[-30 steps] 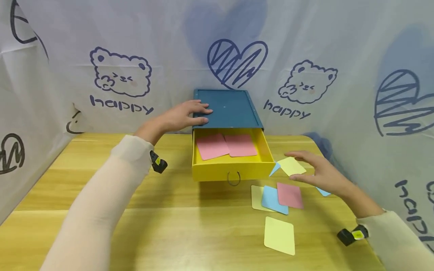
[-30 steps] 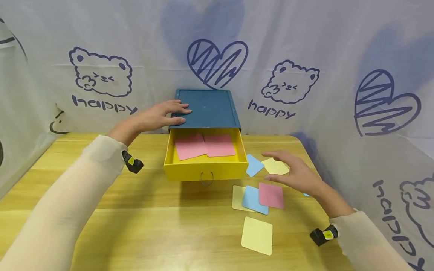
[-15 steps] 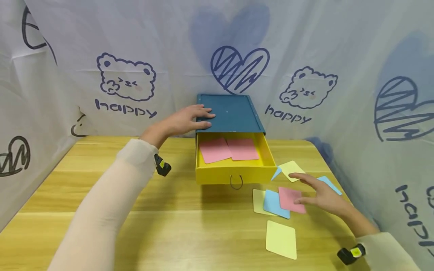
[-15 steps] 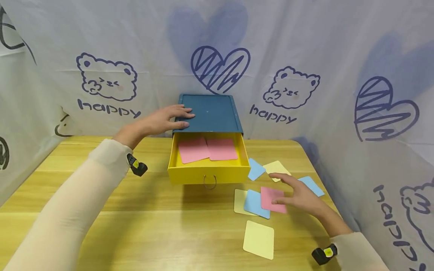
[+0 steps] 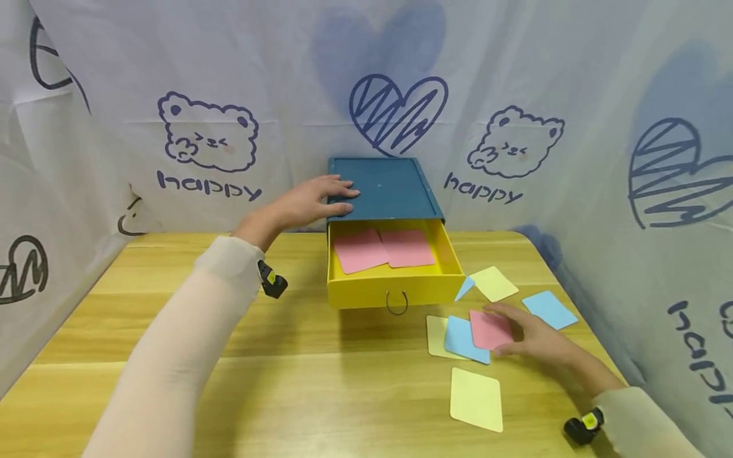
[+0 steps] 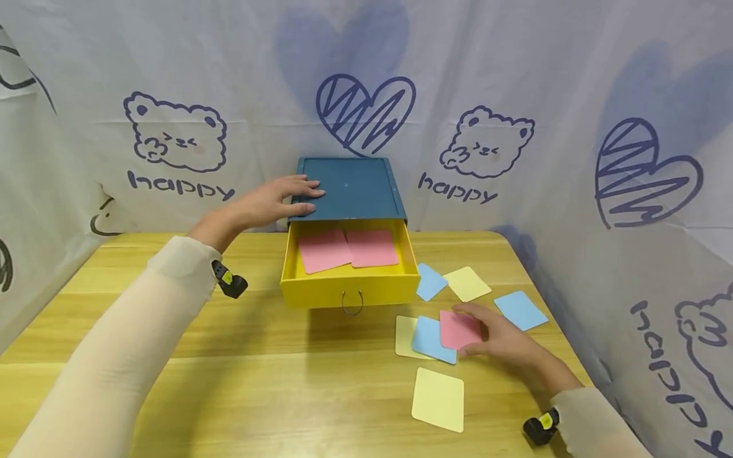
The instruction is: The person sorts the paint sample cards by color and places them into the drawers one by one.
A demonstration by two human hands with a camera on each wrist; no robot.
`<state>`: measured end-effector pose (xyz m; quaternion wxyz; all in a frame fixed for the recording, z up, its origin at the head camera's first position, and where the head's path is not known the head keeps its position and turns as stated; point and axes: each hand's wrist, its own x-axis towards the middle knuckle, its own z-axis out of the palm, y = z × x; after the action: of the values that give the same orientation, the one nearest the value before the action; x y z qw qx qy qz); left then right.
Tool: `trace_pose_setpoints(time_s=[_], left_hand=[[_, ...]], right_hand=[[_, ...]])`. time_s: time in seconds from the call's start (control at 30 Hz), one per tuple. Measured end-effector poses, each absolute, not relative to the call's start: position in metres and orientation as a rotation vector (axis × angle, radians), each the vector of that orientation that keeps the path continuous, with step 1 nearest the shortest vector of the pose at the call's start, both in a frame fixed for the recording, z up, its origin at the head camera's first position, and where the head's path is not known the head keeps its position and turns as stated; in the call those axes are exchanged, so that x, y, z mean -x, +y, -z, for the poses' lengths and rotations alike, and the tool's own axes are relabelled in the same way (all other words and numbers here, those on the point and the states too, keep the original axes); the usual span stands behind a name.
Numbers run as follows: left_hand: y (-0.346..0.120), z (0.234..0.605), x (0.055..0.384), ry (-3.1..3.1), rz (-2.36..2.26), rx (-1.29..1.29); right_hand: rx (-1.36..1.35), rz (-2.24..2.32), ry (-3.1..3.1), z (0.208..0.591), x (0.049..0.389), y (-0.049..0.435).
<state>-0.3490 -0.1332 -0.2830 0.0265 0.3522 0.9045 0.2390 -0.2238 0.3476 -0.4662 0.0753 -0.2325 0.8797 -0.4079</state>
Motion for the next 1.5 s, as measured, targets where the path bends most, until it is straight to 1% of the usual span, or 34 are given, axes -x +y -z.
trace_pose_setpoints(time_s=[0.13, 0.27, 0.47, 0.57, 0.73, 0.8, 0.87, 1.0, 1.27, 1.5], left_hand=[[-0.132, 0.287, 0.347, 2.791, -0.744, -1.096], [-0.132, 0.289, 0.347, 2.786, -0.751, -1.106], [-0.134, 0.288, 0.345, 2.773, -0.791, -1.104], [-0.135, 0.287, 0.346, 2.773, -0.789, -1.109], [-0.137, 0.285, 0.346, 2.781, -0.787, -1.098], [-0.137, 0.285, 0.345, 2.787, -0.787, -1.091], [-0.138, 0.284, 0.346, 2.791, -0.783, -1.088], [-0.138, 0.283, 0.347, 2.789, -0.783, -1.089], [-0.137, 0.282, 0.347, 2.797, -0.767, -1.075], [-0.135, 0.283, 0.348, 2.787, -0.772, -1.082]], right_hand=[[0.647, 1.332, 2.565, 0.48, 0.222, 0.348], [0.725, 1.21, 2.672, 0.486, 0.223, 0.347], [0.759, 1.012, 2.814, 0.486, 0.224, 0.345], [0.752, 1.018, 2.824, 0.484, 0.223, 0.343], [0.673, 1.174, 2.749, 0.475, 0.222, 0.34], [0.648, 1.176, 2.752, 0.467, 0.222, 0.339], [0.681, 1.096, 2.806, 0.457, 0.221, 0.338], [0.834, 0.956, 2.911, 0.431, 0.219, 0.333], [1.093, 1.06, 2.891, 0.371, 0.21, 0.316], [1.189, 1.046, 2.882, 0.327, 0.202, 0.301]])
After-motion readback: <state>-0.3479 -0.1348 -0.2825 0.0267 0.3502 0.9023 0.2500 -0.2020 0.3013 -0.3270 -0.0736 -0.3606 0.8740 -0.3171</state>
